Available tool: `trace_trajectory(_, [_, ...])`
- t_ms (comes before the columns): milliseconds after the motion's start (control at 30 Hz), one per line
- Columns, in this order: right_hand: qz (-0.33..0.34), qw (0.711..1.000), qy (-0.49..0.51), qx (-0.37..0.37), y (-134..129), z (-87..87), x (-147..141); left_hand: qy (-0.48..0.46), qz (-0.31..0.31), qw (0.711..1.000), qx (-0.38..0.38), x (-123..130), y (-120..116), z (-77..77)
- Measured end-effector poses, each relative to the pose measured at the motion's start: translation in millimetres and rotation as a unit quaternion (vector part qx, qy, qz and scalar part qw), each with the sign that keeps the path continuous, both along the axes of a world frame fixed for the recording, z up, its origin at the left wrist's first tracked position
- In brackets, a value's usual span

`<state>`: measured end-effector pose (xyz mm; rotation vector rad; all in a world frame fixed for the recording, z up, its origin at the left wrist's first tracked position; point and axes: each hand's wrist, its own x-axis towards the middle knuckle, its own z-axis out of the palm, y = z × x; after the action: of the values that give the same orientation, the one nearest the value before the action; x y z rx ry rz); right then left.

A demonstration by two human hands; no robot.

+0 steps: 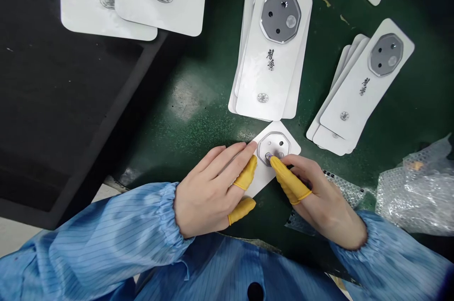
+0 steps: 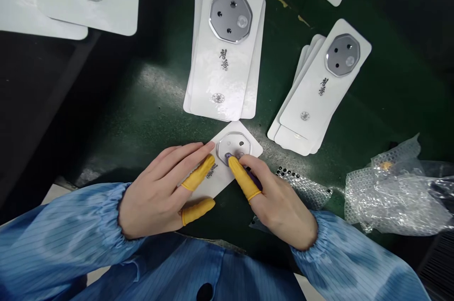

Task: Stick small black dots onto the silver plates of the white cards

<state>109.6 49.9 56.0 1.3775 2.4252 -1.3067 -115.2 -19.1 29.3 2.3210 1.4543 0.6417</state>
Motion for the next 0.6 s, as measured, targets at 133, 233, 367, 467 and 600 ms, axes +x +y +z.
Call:
trace_trajectory(133, [0.084,0.988,-0.026,0.129,0.1,2.4,-5.9,0.019,0.009,1.0,-0.008,2.5,2.1,2.6])
trace_trajectory(233, [0.105,0.976,-0.027,0.189,-1.4,0.6,-7.6,0.047,0.018,0.998,-0.024,5.3,5.6,4.4])
trace_trajectory(367, [0.117,0.971,-0.015,0.21,-1.6,-0.5,-9.9,0.089,0.024,0.996,-0.004,9.2,8.0,3.4])
trace_trajectory(467, [0.12,0.97,-0.004,0.209,-0.3,1.5,-12.9,0.121,0.02,0.992,0.023,11.7,6.9,3.3])
trace_trajectory(600, [0.12,0.977,-0.016,0.174,2.8,5.6,-15.8,0.172,-0.004,0.985,0.034,14.8,5.9,7.1])
